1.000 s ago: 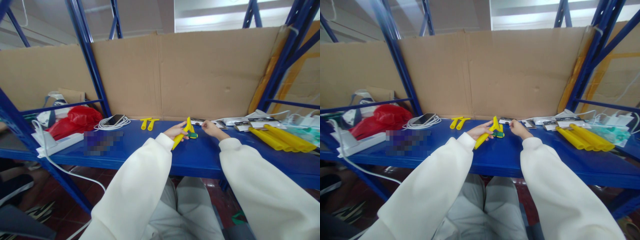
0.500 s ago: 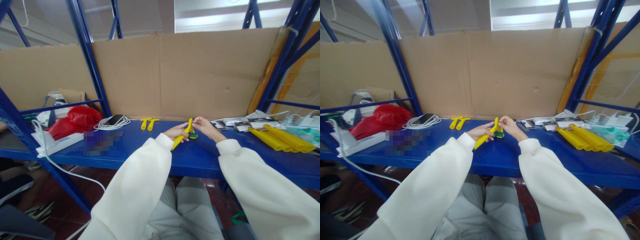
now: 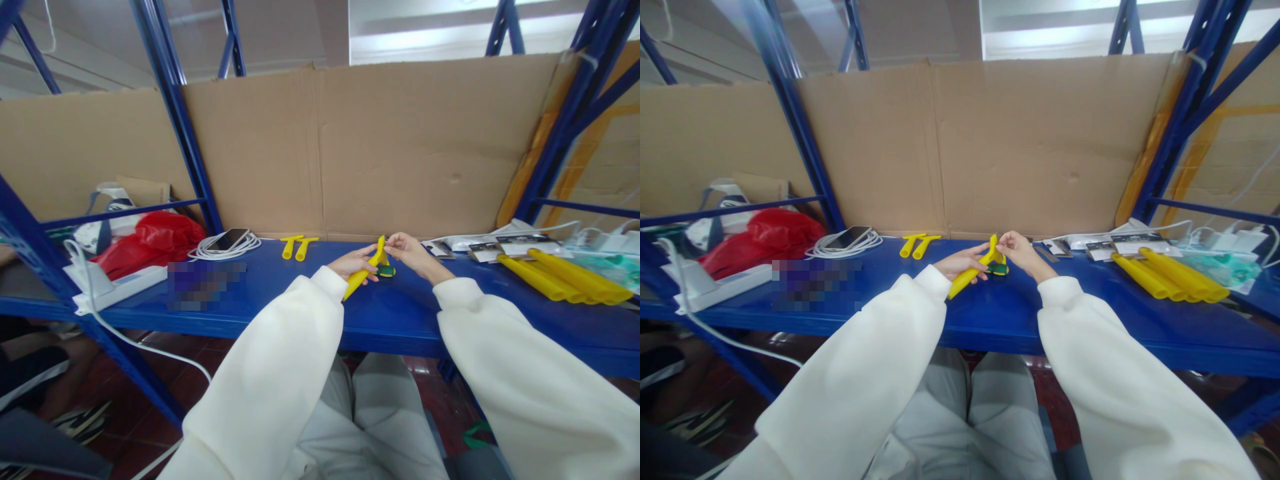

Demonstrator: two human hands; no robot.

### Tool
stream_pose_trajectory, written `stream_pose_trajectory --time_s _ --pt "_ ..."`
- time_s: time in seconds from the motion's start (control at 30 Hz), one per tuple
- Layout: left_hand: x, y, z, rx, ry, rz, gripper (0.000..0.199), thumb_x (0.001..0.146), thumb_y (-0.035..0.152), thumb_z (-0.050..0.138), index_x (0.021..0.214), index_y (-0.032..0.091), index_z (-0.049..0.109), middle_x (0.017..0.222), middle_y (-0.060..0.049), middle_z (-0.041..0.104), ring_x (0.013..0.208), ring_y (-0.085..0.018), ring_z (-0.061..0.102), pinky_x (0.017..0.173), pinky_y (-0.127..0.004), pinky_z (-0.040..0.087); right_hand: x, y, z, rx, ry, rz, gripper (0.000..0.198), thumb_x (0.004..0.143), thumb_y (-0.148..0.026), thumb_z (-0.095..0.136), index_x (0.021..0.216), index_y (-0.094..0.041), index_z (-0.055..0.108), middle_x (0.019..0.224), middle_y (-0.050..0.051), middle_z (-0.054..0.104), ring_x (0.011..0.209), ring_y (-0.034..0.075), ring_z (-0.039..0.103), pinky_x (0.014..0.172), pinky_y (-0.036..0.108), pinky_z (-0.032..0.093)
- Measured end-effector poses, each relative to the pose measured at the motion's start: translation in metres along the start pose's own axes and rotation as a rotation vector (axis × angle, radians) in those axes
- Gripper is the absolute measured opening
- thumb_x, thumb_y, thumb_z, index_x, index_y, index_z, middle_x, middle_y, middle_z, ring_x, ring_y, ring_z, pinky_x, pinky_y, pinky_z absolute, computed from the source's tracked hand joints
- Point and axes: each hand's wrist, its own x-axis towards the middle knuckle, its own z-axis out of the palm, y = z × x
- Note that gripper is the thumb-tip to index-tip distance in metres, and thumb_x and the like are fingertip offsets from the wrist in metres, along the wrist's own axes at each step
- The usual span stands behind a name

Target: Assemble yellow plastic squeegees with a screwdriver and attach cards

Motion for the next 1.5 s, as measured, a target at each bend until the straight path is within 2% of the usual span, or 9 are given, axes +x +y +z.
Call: stream_pose_trajectory --time_s 0.23,0.6,0.83,1.07,1.2,1.37,1.5 --pt "0.003 -0.003 -0.004 -0.043 -0.022 0.034 0.098 0.076 0.0 0.065 0.157 0.038 0.025 0.13 -0.011 0.062 0.062 -0.01 0.069 0.047 -0.016 0.046 0.002 0.004 -0.001 0.006 0.074 -0.035 0.039 0.061 -0.046 0.079 0.074 -0.022 0.052 0.075 -0.001 0.06 0.073 0.015 0.057 0.068 0.031 0.05" --pt "-0.001 0.0 0.0 -0.079 -0.025 0.047 0.097 0.076 -0.002 0.06 0.158 0.033 0.023 0.124 -0.011 0.066 0.06 -0.011 0.068 0.046 -0.017 0.045 0.004 0.002 -0.001 0.084 0.077 -0.023 0.041 0.057 -0.045 0.082 0.075 -0.022 0.053 0.074 -0.001 0.061 0.071 0.015 0.058 0.067 0.031 0.051" --pt "0.001 -0.001 -0.001 -0.074 -0.023 0.056 0.097 0.076 -0.002 0.062 0.158 0.033 0.024 0.122 -0.011 0.067 0.06 -0.011 0.068 0.047 -0.016 0.044 0.002 0.0 0.001 0.067 0.099 -0.028 0.041 0.057 -0.045 0.081 0.075 -0.023 0.052 0.073 -0.002 0.06 0.068 0.014 0.057 0.069 0.032 0.051" --pt "0.001 -0.001 -0.002 -0.074 -0.03 0.033 0.098 0.076 -0.001 0.062 0.158 0.034 0.022 0.118 -0.009 0.068 0.062 -0.011 0.068 0.046 -0.016 0.044 0.006 0.006 0.005 -0.019 0.122 -0.108 0.038 0.062 -0.048 0.077 0.073 -0.024 0.05 0.074 0.0 0.061 0.069 0.016 0.058 0.072 0.034 0.051" --pt "0.001 -0.001 -0.003 -0.071 -0.036 0.042 0.099 0.075 0.0 0.063 0.159 0.033 0.022 0.117 -0.009 0.068 0.062 -0.011 0.068 0.046 -0.016 0.045 0.008 0.012 0.002 -0.132 0.142 -0.142 0.036 0.066 -0.048 0.075 0.075 -0.024 0.051 0.08 0.002 0.064 0.072 0.017 0.059 0.072 0.035 0.052" --pt "0.0 0.0 -0.003 -0.076 -0.036 0.061 0.099 0.075 0.002 0.064 0.159 0.033 0.021 0.118 -0.009 0.068 0.06 -0.01 0.066 0.045 -0.017 0.045 0.008 0.019 -0.001 -0.214 0.212 -0.129 0.039 0.069 -0.052 0.074 0.088 -0.023 0.056 0.098 0.007 0.066 0.082 0.02 0.062 0.069 0.035 0.054" --pt "-0.003 0.001 -0.002 -0.107 -0.063 0.099 0.099 0.075 0.003 0.064 0.159 0.033 0.02 0.12 -0.01 0.068 0.06 -0.01 0.066 0.045 -0.016 0.044 0.008 0.023 -0.001 -0.225 0.219 -0.085 0.044 0.073 -0.057 0.071 0.096 -0.023 0.056 0.108 0.009 0.065 0.094 0.023 0.063 0.077 0.039 0.055"
